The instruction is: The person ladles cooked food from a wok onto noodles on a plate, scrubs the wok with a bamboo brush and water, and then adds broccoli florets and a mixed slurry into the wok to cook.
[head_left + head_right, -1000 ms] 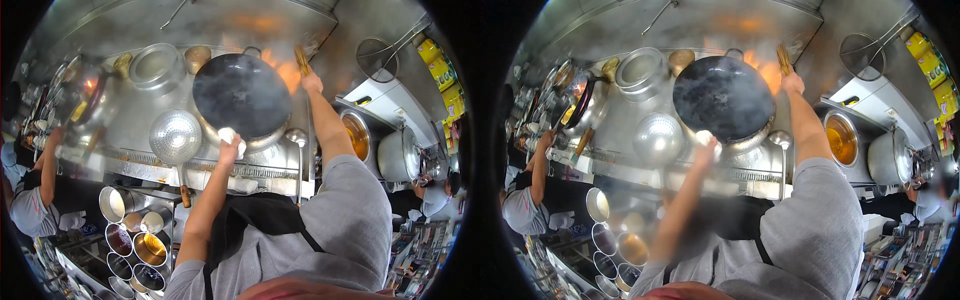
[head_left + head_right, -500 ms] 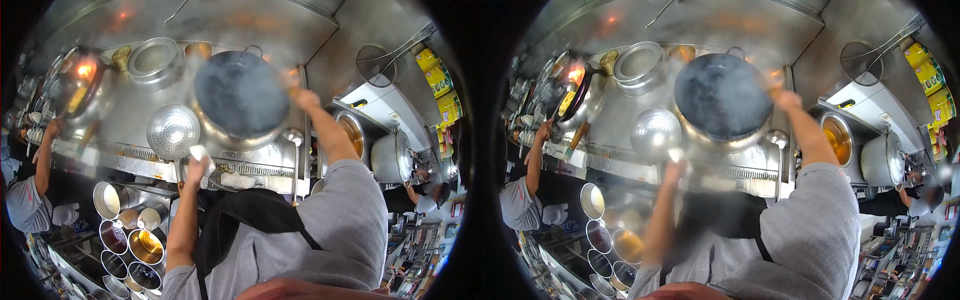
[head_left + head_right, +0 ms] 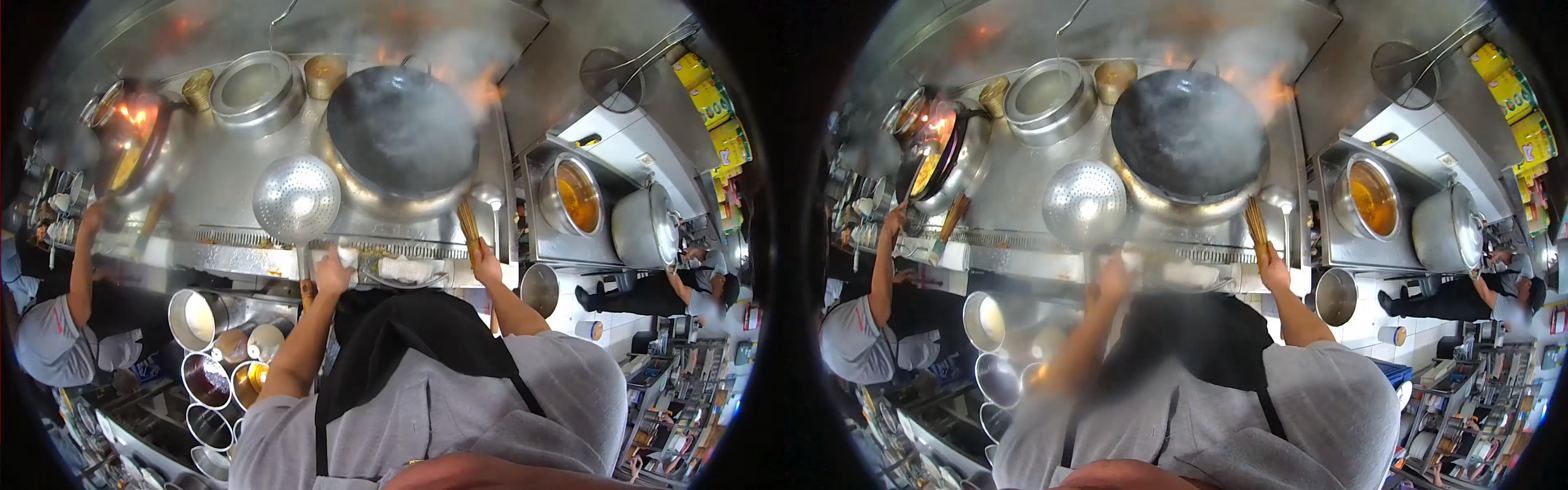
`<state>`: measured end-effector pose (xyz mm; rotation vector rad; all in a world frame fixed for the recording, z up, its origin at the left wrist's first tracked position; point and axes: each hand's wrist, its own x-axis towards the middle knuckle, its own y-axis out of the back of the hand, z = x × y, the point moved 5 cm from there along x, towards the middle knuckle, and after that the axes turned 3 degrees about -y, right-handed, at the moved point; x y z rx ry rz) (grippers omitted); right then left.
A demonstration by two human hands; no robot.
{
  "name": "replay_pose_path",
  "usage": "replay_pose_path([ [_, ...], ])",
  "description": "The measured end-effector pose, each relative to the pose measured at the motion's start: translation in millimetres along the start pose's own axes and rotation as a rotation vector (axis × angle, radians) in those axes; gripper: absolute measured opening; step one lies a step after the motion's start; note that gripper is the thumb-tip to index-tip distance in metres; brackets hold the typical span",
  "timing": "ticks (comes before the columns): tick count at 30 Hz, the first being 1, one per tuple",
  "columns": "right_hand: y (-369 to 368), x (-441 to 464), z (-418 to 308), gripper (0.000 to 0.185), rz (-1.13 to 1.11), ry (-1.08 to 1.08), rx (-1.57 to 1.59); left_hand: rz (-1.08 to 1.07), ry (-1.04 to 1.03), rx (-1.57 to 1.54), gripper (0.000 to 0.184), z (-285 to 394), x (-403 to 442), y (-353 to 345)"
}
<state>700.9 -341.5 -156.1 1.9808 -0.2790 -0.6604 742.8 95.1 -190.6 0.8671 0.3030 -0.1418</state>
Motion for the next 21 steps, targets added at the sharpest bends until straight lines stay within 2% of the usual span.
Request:
replay_pose_path([
  [2,0.4,-7.8,10.6,0.055,0.023,0.044,-0.229,-0.039,0.017,0.023,0.074,12.5,-13.3,19.1],
  [3,15.3,-18.2,1.7,0.05,0.218,0.262,-0.267,0.075,-0.106,-0.013,0.076,18.5,-18.1,28.3],
  [4,40.4,-36.3,-24.8,0.042,0.164,0.395,-0.204,0.191,-0.231,-0.05,0.078,25.0,-23.0,36.6],
  [5,19.8,-26.7,-10.7,0.038,-0.094,0.423,-0.123,0.277,-0.299,-0.062,0.075,26.7,-30.0,42.2],
  [6,-0.7,-23.8,6.0,0.035,-0.355,0.443,-0.041,0.274,-0.293,-0.051,0.075,25.6,-38.2,42.8],
  [8,-24.9,-64.5,6.9,0.042,-1.023,0.171,0.136,0.368,-0.261,-0.197,0.066,27.2,-57.7,50.5],
  [9,-49.0,-64.1,23.0,0.044,-0.936,0.368,0.054,0.392,-0.202,-0.134,0.056,29.9,-76.3,51.2],
  [10,-84.6,-58.5,41.4,0.045,-0.842,0.563,-0.024,0.405,-0.192,-0.119,0.056,33.9,-94.0,50.4],
  [11,-115.2,-47.1,53.8,0.045,-0.856,0.582,-0.02,0.369,-0.13,-0.251,0.052,34.4,-109.5,44.6],
  [12,-146.7,-29.5,73.7,0.046,-0.801,0.418,-0.266,0.336,-0.063,-0.384,0.049,33.1,-125.2,34.2],
  [13,-159.5,-20.2,87.6,0.046,-0.74,0.253,-0.507,0.348,-0.042,-0.377,0.047,33.8,-144.3,22.2],
  [15,-178.8,-5.4,101.1,0.047,-0.805,0.268,-0.576,0.3,0.088,-0.303,0.046,24.4,-193.9,-12.1],
  [16,-185.4,-4.7,102.6,0.048,-0.838,0.268,-0.646,0.193,0.216,-0.149,0.046,17.0,-219.7,-27.3],
  [17,-191.4,-1.7,102.7,0.044,-0.789,0.325,-0.671,0.102,0.294,-0.132,0.047,1.0,-253.3,-46.4],
  [18,-197.3,1.1,103.2,0.042,-0.738,0.38,-0.696,-0.038,0.336,0.015,0.049,-21.9,-288.8,-71.1],
  [19,-210.2,7.9,106.9,0.041,-0.712,0.421,-0.722,-0.074,0.344,-0.066,0.05,-32.8,-324.8,-85.1],
  [21,-241.1,21.6,131.2,0.04,-0.684,0.472,-0.762,-0.076,0.614,-0.131,0.048,-25.6,-397.2,-92.5],
])
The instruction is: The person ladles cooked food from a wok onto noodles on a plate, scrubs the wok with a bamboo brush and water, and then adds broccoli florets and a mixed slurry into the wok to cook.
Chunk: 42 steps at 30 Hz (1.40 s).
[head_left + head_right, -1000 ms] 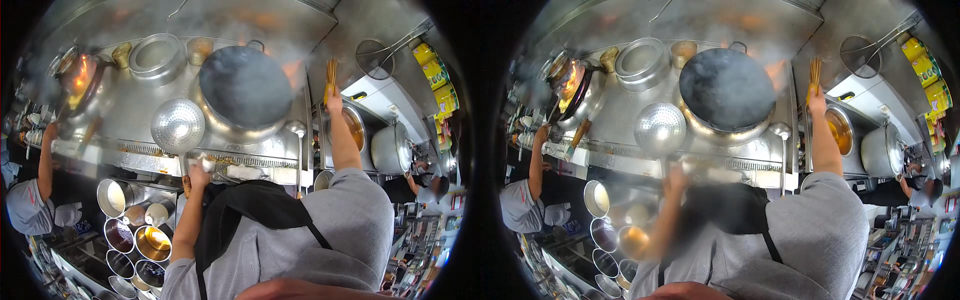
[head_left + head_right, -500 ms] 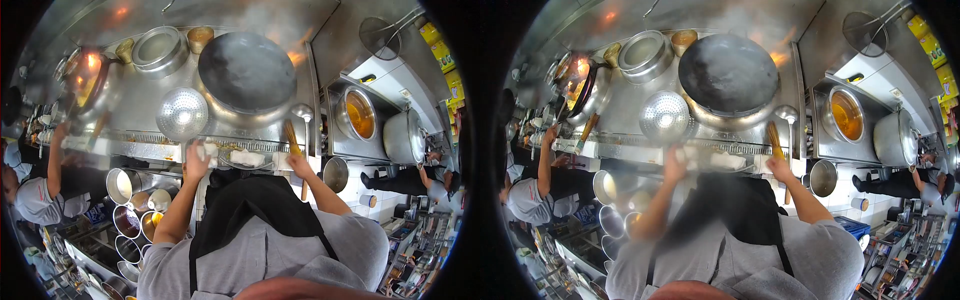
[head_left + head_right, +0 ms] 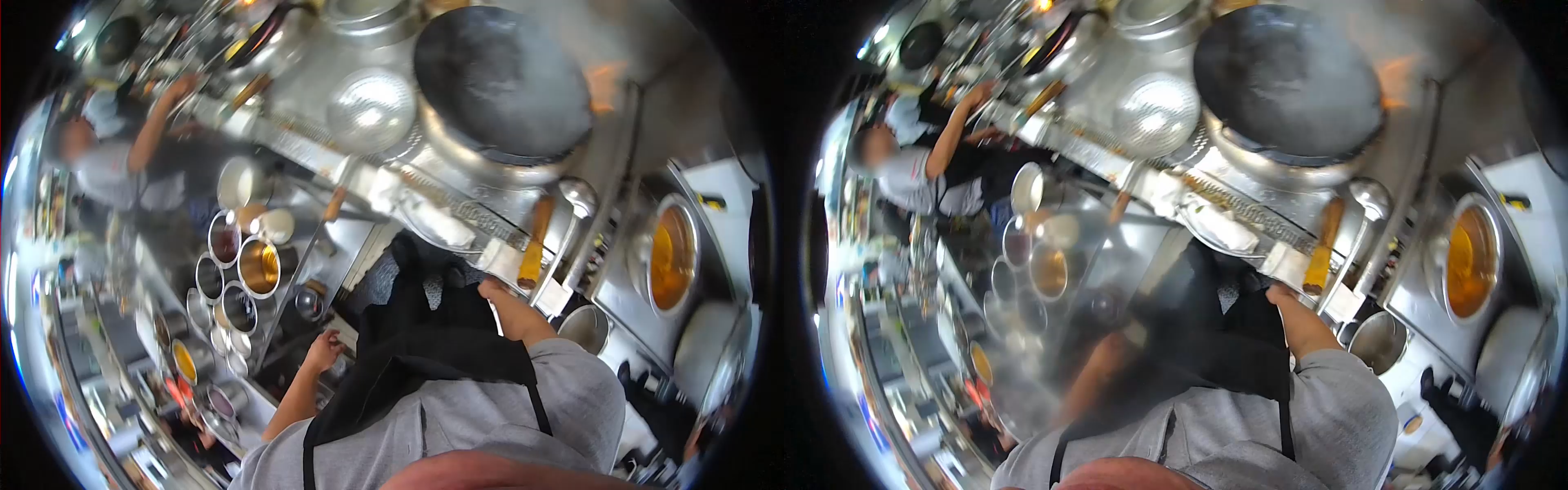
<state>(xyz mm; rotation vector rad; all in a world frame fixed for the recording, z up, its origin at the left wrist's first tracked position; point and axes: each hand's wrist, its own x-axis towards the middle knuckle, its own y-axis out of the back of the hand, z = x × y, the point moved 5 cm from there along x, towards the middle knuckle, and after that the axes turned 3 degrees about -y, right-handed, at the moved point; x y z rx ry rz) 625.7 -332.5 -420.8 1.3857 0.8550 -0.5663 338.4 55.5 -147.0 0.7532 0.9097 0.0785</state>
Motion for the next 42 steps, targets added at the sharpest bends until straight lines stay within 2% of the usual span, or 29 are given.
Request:
replay_pose_path([
  [2,-30.4,29.1,7.2,0.039,-0.017,0.032,-0.045,0.038,0.173,-0.063,0.047,-55.1,-47.2,-19.1],
  [4,-46.0,49.4,9.2,0.039,-0.1,0.164,-0.139,0.062,0.128,-0.141,0.047,-111.5,-81.4,-55.6],
  [5,-24.0,38.2,-4.9,0.039,-0.089,0.205,-0.183,0.099,0.158,-0.178,0.047,-111.0,-94.5,-64.5],
  [6,5.4,5.9,-8.2,0.038,-0.22,-0.071,0.118,0.127,0.266,-0.224,0.046,-109.0,-109.1,-66.2],
  [8,3.4,8.8,-13.3,0.036,-0.396,-0.286,0.478,0.171,0.444,-0.318,0.044,-100.5,-130.6,-69.4],
  [9,-6.2,27.8,-16.8,0.036,-0.45,-0.217,0.535,0.21,0.463,-0.368,0.044,-118.8,-135.3,-86.8],
  [11,16.4,-6.4,-45.8,0.037,-0.316,-0.094,0.999,0.22,0.376,-0.559,0.045,-176.9,-130.8,-146.2],
  [13,35.0,-46.2,-92.6,0.023,-0.202,0.17,0.994,0.375,0.403,-0.59,0.046,-192.8,-135.6,-181.7],
  [14,42.3,-66.3,-117.1,0.024,-0.243,0.187,1.174,0.328,0.375,-0.557,0.046,-192.1,-133.0,-192.2],
  [16,59.7,-77.4,-154.7,0.025,-0.299,0.231,1.304,0.311,0.35,-0.566,0.045,-194.1,-135.7,-208.9],
  [18,73.3,-75.0,-199.3,0.022,-0.675,0.228,1.577,0.326,0.346,-0.561,0.044,-178.7,-148.6,-200.7],
  [19,84.5,-74.3,-218.5,0.024,-0.767,0.328,1.504,0.348,0.36,-0.551,0.044,-170.1,-157.7,-184.1],
  [21,110.9,-94.3,-250.7,0.022,-0.799,0.472,1.462,0.547,0.24,-0.591,0.04,-180.2,-174.5,-168.7],
  [23,126.0,-133.0,-279.9,0.021,-0.767,0.51,1.299,0.825,0.33,-0.784,0.036,-204.1,-216.2,-139.2],
  [24,126.0,-152.3,-292.8,0.022,-0.769,0.542,1.233,0.973,0.453,-0.773,0.031,-224.4,-243.6,-123.5],
  [25,119.8,-172.9,-305.1,0.026,-0.836,0.566,1.176,1.215,0.655,-0.641,0.028,-234.0,-289.4,-96.3],
  [26,106.4,-184.7,-311.8,0.028,-0.898,0.558,1.143,1.384,0.941,-0.644,0.029,-260.8,-328.8,-88.8],
  [27,91.5,-196.2,-314.7,0.031,-0.958,0.547,1.116,1.634,0.968,-0.589,0.033,-316.6,-362.5,-111.9],
  [28,72.0,-198.0,-311.8,0.029,-0.97,0.489,1.074,1.927,1.042,-0.54,0.036,-334.0,-408.7,-113.1],
  [29,51.4,-191.4,-306.6,0.027,-0.979,0.431,1.036,1.961,1.423,-0.177,0.04,-381.8,-442.3,-141.3],
  [31,12.1,-157.2,-284.1,0.031,-0.847,0.26,0.893,1.982,1.821,-0.045,0.038,-420.3,-512.6,-170.2],
  [32,1.1,-150.6,-278.4,0.03,-0.767,0.216,0.813,1.964,1.846,-0.053,0.038,-437.0,-533.2,-196.1],
  [33,-6.5,-150.0,-278.3,0.029,-0.714,0.18,0.74,1.976,1.686,-0.682,0.034,-470.7,-544.8,-233.3],
  [34,-10.7,-150.8,-277.9,0.028,-0.65,0.172,0.652,1.9,1.436,-1.278,0.03,-500.5,-543.3,-261.8],
  [35,-11.6,-153.8,-278.0,0.027,-0.589,0.185,0.556,1.733,1.104,-1.817,0.026,-524.2,-531.1,-277.4],
  [36,-12.0,-157.7,-277.9,0.026,-0.526,0.213,0.448,1.74,0.942,-1.571,0.024,-543.0,-527.1,-286.1],
  [38,-10.8,-160.0,-277.5,0.024,-0.405,0.296,0.191,1.708,0.772,-1.327,0.021,-548.4,-519.9,-282.9],
  [40,-9.2,-159.3,-275.7,0.023,-0.288,0.407,-0.091,1.602,0.926,-1.389,0.022,-521.5,-514.3,-240.0],
  [42,-6.7,-159.6,-270.0,0.022,-0.151,0.535,-0.412,1.562,0.884,-1.302,0.02,-482.8,-515.5,-177.9],
])
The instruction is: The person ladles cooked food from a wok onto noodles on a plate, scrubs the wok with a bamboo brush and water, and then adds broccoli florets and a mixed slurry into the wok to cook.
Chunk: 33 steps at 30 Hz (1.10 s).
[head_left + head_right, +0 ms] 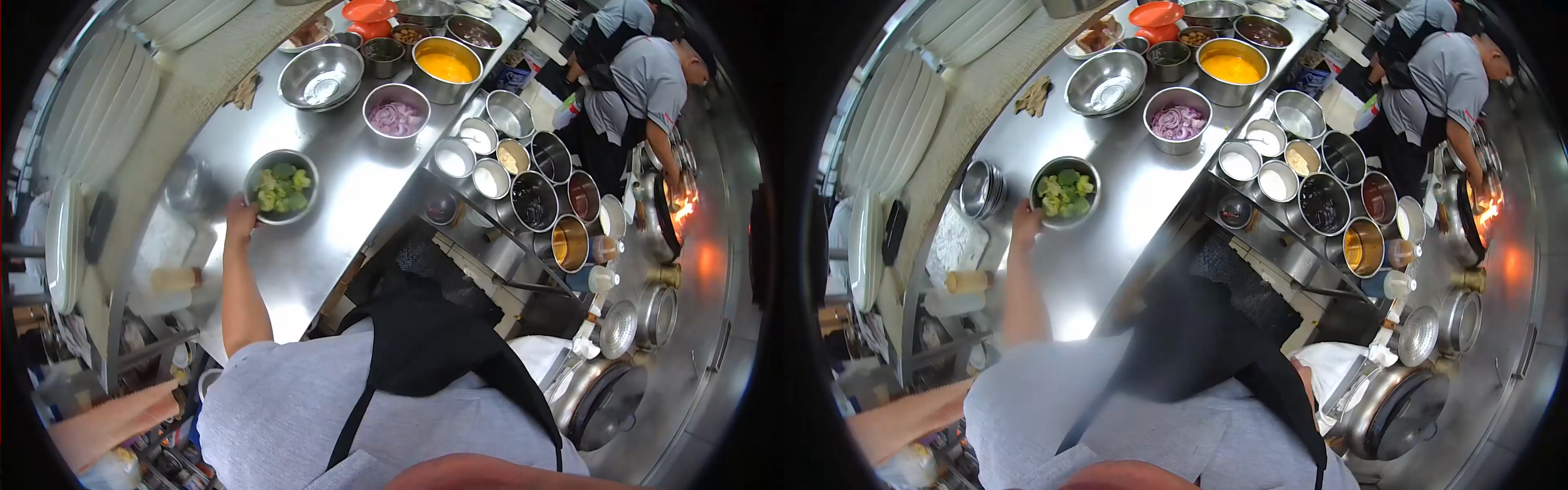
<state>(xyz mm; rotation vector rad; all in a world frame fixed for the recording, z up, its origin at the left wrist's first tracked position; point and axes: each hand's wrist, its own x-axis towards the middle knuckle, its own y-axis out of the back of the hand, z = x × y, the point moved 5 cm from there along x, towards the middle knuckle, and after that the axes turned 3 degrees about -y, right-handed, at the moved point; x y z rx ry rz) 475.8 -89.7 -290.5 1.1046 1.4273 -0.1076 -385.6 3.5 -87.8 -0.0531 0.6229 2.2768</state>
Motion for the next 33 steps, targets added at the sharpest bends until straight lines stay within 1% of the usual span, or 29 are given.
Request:
replay_pose_path([
  [1,0.2,-2.9,2.4,0.021,0.029,0.033,-0.135,-0.042,-0.065,0.055,0.019,26.3,-8.5,-11.5],
  [2,0.4,-7.2,4.1,0.021,0.056,0.063,-0.241,-0.138,-0.105,0.072,0.018,40.9,-8.6,-26.5],
  [3,0.6,-11.0,7.0,0.021,0.081,0.096,-0.336,-0.176,-0.121,0.076,0.018,61.3,-14.7,-45.4],
  [5,-2.5,-17.9,13.5,0.02,0.149,0.196,-0.539,-0.377,-0.159,-0.105,0.016,101.3,-29.0,-96.2],
  [6,-4.2,-19.0,13.1,0.02,0.212,0.291,-0.673,-0.388,-0.184,-0.169,0.017,87.4,-18.3,-130.2],
  [7,-5.2,-20.1,12.6,0.021,0.311,0.388,-0.78,-0.422,-0.224,-0.1,0.015,113.9,-33.4,-159.2],
  [8,-4.2,-26.8,5.0,0.02,0.485,0.538,-0.85,-0.514,-0.212,-0.152,0.015,115.1,-37.9,-197.8],
  [9,-3.6,-25.2,9.8,0.02,0.42,0.458,-0.799,-0.611,-0.197,-0.201,0.016,116.6,-45.6,-237.1],
  [10,0.4,-17.9,30.9,0.019,0.283,0.088,-0.144,-0.651,-0.217,-0.117,0.015,151.4,-77.7,-262.1],
  [11,-12.3,-18.3,48.2,0.026,0.138,-0.257,0.527,-0.804,-0.238,-0.124,0.019,153.5,-90.9,-297.9],
  [12,2.6,-61.6,21.5,0.025,0.224,-0.239,0.581,-0.873,-0.257,-0.157,0.021,174.3,-119.8,-323.1],
  [13,18.3,-111.4,-9.3,0.054,0.294,-0.172,0.737,-0.944,-0.276,-0.191,0.023,197.0,-154.2,-345.7],
  [14,8.5,-107.5,33.1,0.072,0.398,-0.238,0.812,-1.016,-0.195,-0.143,0.028,204.1,-179.1,-365.8],
  [15,3.8,-113.7,78.1,0.074,0.596,-0.295,0.743,-1.148,-0.159,-0.145,0.037,195.9,-196.8,-396.1],
  [16,-4.6,-123.5,127.1,0.074,0.918,-0.388,0.338,-1.191,-0.117,-0.173,0.041,199.3,-222.7,-415.7],
  [17,-8.4,-167.2,135.5,0.074,1.005,-0.588,0.355,-1.235,-0.069,-0.196,0.045,199.9,-251.4,-432.3],
  [18,-4.4,-220.1,121.0,0.074,0.95,-0.746,0.537,-1.401,-0.017,-0.289,0.051,186.0,-272.4,-459.7],
  [19,-29.8,-228.9,167.1,0.078,1.028,-0.906,0.543,-1.493,0.115,-0.309,0.054,190.8,-308.0,-468.0],
  [21,-56.7,-275.0,179.2,0.079,0.991,-1.169,0.7,-1.563,0.17,-0.255,0.056,179.7,-357.9,-486.3],
  [22,-80.6,-274.1,199.2,0.08,0.959,-1.223,0.716,-1.614,0.217,-0.27,0.058,174.7,-385.6,-492.6],
  [23,-104.8,-258.4,220.3,0.077,0.929,-1.232,0.779,-1.651,0.234,-0.142,0.057,162.2,-403.0,-504.4],
  [24,-131.5,-241.7,243.8,0.075,0.898,-1.242,0.84,-1.687,0.253,-0.147,0.057,152.9,-426.8,-513.7],
  [26,-222.3,-143.7,318.1,0.061,1.041,-0.879,1.242,-1.735,0.259,-0.146,0.057,152.1,-477.8,-526.2],
  [28,-151.7,-200.4,230.9,0.043,1.015,-0.722,1.53,-1.769,0.255,-0.026,0.057,150.9,-518.5,-538.5],
  [30,-134.4,-207.1,216.6,0.038,0.996,-0.616,1.825,-1.827,0.24,0.014,0.057,157.0,-554.8,-554.0],
  [31,-129.4,-209.9,216.0,0.035,0.958,-0.49,2.087,-1.869,0.245,0.037,0.057,159.1,-573.3,-561.8],
  [32,-124.7,-218.7,219.6,0.035,0.967,-0.49,2.099,-1.856,0.225,0.051,0.058,161.4,-587.1,-570.3],
  [33,-114.5,-224.9,224.8,0.034,0.943,-0.415,2.116,-1.853,0.228,0.065,0.058,163.8,-604.0,-581.2],
])
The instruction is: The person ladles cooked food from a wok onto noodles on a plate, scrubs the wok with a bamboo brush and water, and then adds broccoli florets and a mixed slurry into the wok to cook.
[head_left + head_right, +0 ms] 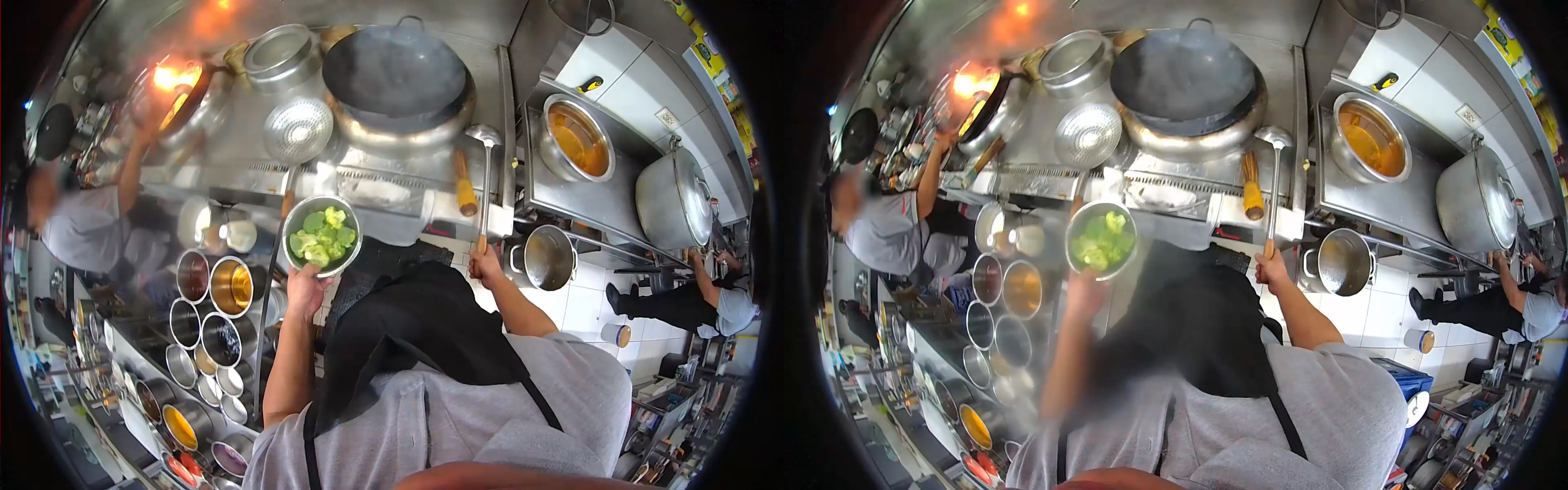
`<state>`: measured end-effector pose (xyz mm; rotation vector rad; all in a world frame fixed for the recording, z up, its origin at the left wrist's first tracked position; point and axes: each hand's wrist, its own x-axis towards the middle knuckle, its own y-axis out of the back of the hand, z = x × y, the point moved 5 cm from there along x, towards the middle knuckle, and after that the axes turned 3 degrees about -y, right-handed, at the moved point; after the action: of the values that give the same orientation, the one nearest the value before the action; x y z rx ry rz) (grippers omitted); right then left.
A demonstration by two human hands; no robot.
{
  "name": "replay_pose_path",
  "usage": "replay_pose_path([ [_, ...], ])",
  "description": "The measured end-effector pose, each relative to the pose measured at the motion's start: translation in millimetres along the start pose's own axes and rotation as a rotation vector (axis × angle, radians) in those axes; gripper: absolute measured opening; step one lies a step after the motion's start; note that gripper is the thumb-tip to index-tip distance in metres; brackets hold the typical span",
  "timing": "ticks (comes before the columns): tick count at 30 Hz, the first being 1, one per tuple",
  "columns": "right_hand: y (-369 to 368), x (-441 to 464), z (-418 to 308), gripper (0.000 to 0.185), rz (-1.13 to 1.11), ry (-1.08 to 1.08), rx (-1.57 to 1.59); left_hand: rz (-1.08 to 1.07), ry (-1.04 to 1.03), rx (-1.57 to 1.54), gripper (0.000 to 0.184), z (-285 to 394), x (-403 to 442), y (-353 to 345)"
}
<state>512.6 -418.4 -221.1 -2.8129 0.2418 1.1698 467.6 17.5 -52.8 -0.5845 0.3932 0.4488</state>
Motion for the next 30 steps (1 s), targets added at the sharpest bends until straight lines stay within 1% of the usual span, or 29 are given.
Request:
replay_pose_path([
  [1,-1.4,-4.1,-16.5,0.033,-0.063,0.015,0.02,0.016,-0.019,0.004,0.058,3.8,12.5,-12.2],
  [2,-3.4,-22.9,-46.2,0.03,-0.01,0.097,-0.041,0.035,-0.04,0.006,0.057,8.0,23.5,-22.1],
  [4,6.1,-31.1,-67.8,0.026,0.0,0.172,0.004,0.046,-0.048,-0.003,0.057,10.4,43.7,-33.6],
  [6,3.1,-55.3,-94.5,0.026,0.139,0.233,-0.169,0.071,-0.083,0.01,0.055,11.5,61.3,-41.8],
  [7,-1.0,-62.3,-111.1,0.027,0.131,0.277,-0.189,0.079,-0.095,-0.01,0.055,11.6,67.9,-47.7],
  [8,-8.9,-62.6,-131.4,0.026,0.084,0.321,-0.209,0.087,-0.108,-0.017,0.055,15.7,73.4,-52.8],
  [10,-35.2,-50.2,-172.7,0.035,-0.316,0.207,0.062,0.099,-0.055,0.006,0.057,19.0,80.8,-60.2],
  [12,-78.9,-44.1,-230.8,0.055,-0.66,0.303,0.192,0.114,-0.059,0.001,0.057,24.2,93.4,-60.2],
  [14,-112.3,-8.6,-272.2,0.07,-0.568,0.386,0.135,0.012,-0.112,0.173,0.057,27.5,114.4,-53.1],
  [15,-131.6,-2.5,-294.3,0.07,-0.576,0.395,0.13,-0.036,-0.275,0.351,0.057,33.3,124.7,-48.6],
  [16,-153.7,-1.3,-314.7,0.059,-0.63,0.321,0.154,-0.055,-0.446,0.523,0.057,45.6,128.1,-53.1],
  [17,-173.9,1.6,-330.4,0.049,-0.685,0.246,0.174,-0.049,-0.298,0.296,0.057,49.7,136.0,-45.7],
  [18,-191.2,12.0,-341.8,0.049,-0.695,0.254,0.161,-0.048,-0.263,0.216,0.056,59.8,137.7,-45.3],
  [20,-231.9,32.3,-348.8,0.027,-0.824,0.081,0.292,-0.037,-0.195,0.056,0.056,80.0,141.0,-44.7],
  [21,-251.5,34.4,-355.2,0.018,-0.845,0.081,0.243,0.025,-0.173,-0.013,0.056,91.0,137.9,-43.8],
  [22,-273.4,35.5,-362.2,0.018,-0.853,0.094,0.235,0.08,-0.154,-0.084,0.056,101.4,137.9,-36.5],
  [24,-318.4,37.7,-378.4,0.019,-0.872,0.067,0.189,0.099,-0.13,-0.12,0.058,116.3,138.8,-19.3],
  [26,-374.7,51.4,-403.3,0.019,-0.836,0.075,0.141,0.058,-0.151,-0.121,0.058,121.2,151.5,2.3],
  [27,-405.9,59.2,-417.0,0.021,-0.795,0.132,0.055,0.053,-0.141,-0.125,0.058,127.8,157.1,9.2],
  [28,-436.4,79.5,-429.1,0.023,-0.761,0.159,-0.025,0.104,-0.082,-0.117,0.057,139.9,156.5,2.8],
  [29,-466.3,93.0,-438.2,0.028,-0.698,0.235,-0.11,0.044,-0.078,-0.039,0.055,140.4,164.9,10.7],
  [30,-496.0,105.6,-442.2,0.033,-0.641,0.307,-0.191,0.047,-0.08,-0.058,0.055,142.7,168.7,13.8],
])
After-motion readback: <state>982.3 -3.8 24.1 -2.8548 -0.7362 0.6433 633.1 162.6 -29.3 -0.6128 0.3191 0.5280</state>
